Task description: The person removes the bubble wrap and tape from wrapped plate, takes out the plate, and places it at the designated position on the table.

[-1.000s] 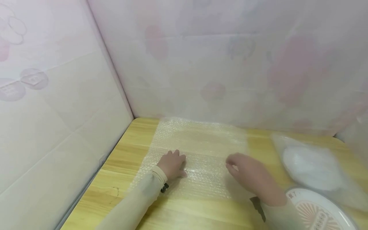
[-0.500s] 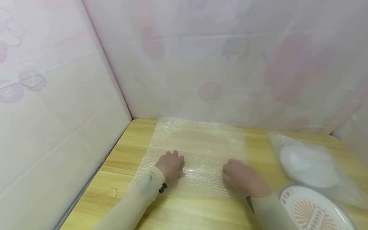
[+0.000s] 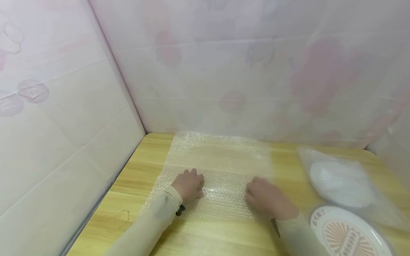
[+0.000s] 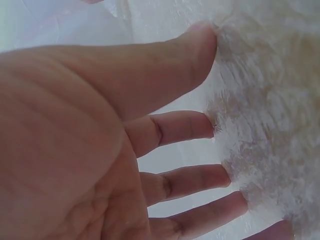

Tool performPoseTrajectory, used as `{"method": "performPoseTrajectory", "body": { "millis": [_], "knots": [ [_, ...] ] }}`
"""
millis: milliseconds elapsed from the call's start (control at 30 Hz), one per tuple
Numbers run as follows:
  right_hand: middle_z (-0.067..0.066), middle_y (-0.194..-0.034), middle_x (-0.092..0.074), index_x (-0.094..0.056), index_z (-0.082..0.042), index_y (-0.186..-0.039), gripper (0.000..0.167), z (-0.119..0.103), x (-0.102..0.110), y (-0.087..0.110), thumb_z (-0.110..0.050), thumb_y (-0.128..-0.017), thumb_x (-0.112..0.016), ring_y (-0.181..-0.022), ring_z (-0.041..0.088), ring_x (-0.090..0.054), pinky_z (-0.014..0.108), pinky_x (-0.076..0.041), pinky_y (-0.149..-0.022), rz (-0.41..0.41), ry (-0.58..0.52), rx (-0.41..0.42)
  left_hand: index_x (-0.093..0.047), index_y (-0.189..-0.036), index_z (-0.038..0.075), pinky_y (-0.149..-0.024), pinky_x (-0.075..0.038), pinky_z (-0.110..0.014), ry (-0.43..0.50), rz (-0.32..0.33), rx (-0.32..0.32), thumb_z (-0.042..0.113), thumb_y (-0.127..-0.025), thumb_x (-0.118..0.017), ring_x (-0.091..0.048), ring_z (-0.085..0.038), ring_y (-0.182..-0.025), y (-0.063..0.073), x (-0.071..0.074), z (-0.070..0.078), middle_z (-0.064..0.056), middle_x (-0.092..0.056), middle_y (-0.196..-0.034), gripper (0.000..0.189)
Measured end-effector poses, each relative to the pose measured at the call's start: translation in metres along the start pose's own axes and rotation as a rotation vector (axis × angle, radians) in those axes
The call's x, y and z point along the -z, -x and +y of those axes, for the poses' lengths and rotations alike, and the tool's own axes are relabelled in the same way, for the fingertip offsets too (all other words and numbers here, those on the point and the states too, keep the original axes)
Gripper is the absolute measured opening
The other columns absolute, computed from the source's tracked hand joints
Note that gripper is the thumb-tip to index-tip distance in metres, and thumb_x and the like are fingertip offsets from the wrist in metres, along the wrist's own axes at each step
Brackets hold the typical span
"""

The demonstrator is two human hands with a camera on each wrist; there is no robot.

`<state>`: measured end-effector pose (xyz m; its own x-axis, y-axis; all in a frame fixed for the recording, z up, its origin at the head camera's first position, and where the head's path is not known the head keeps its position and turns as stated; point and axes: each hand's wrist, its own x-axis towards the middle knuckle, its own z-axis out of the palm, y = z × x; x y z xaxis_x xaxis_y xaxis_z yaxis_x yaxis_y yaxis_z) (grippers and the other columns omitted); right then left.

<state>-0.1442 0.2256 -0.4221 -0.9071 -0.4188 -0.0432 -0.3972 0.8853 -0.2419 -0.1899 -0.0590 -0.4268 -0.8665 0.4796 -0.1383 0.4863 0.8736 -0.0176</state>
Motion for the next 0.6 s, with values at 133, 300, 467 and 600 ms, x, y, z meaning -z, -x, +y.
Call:
{"method": "performPoseTrajectory", "body": {
  "millis": [133,300,467,600],
  "knots": [
    [-0.001,-0.097,-0.059,-0.078,-0.007,-0.110,0.022,-0.003,0.002,0.001,-0.022,-0.099,-0.066,-0.081,0.010,-0.054,0.034,-0.052,-0.069,-0.021,-0.003,-0.006,-0.067,-0.114,0.017,-0.075,-0.057,-0.036,-0.009,0.004,0.003,0.052,-0.090,-0.076,-0.060,-0.026,-0.099,0.001,0.000,0.001,-0.008,-0.063,-0.116,0.042],
    [-0.001,-0.100,-0.058,-0.075,-0.005,-0.117,0.029,-0.007,0.008,0.004,-0.027,-0.100,-0.066,-0.080,0.009,-0.050,0.031,-0.049,-0.067,-0.083,-0.037,-0.025,-0.066,-0.103,0.014,-0.076,-0.056,-0.037,0.044,-0.004,0.005,0.042,-0.094,-0.072,-0.059,-0.026,-0.098,0.005,0.003,0.003,-0.008,-0.062,-0.110,0.030],
    [0.001,-0.104,-0.060,-0.073,-0.007,-0.118,0.030,-0.008,0.009,0.004,-0.030,-0.100,-0.067,-0.083,0.011,-0.052,0.034,-0.051,-0.071,-0.113,-0.050,-0.042,-0.059,-0.093,0.016,-0.070,-0.054,-0.036,0.110,0.025,-0.004,0.039,-0.091,-0.071,-0.055,-0.024,-0.093,0.008,0.005,0.006,-0.006,-0.058,-0.100,0.026],
    [0.004,-0.107,-0.061,-0.071,-0.006,-0.119,0.032,-0.009,0.010,0.004,-0.031,-0.100,-0.068,-0.086,0.013,-0.056,0.040,-0.054,-0.076,-0.129,-0.057,-0.064,-0.064,-0.116,0.018,-0.081,-0.058,-0.039,0.106,0.041,-0.089,0.047,-0.095,-0.068,-0.060,-0.028,-0.112,0.009,0.006,0.011,-0.006,-0.063,-0.119,0.036]
  ]
}}
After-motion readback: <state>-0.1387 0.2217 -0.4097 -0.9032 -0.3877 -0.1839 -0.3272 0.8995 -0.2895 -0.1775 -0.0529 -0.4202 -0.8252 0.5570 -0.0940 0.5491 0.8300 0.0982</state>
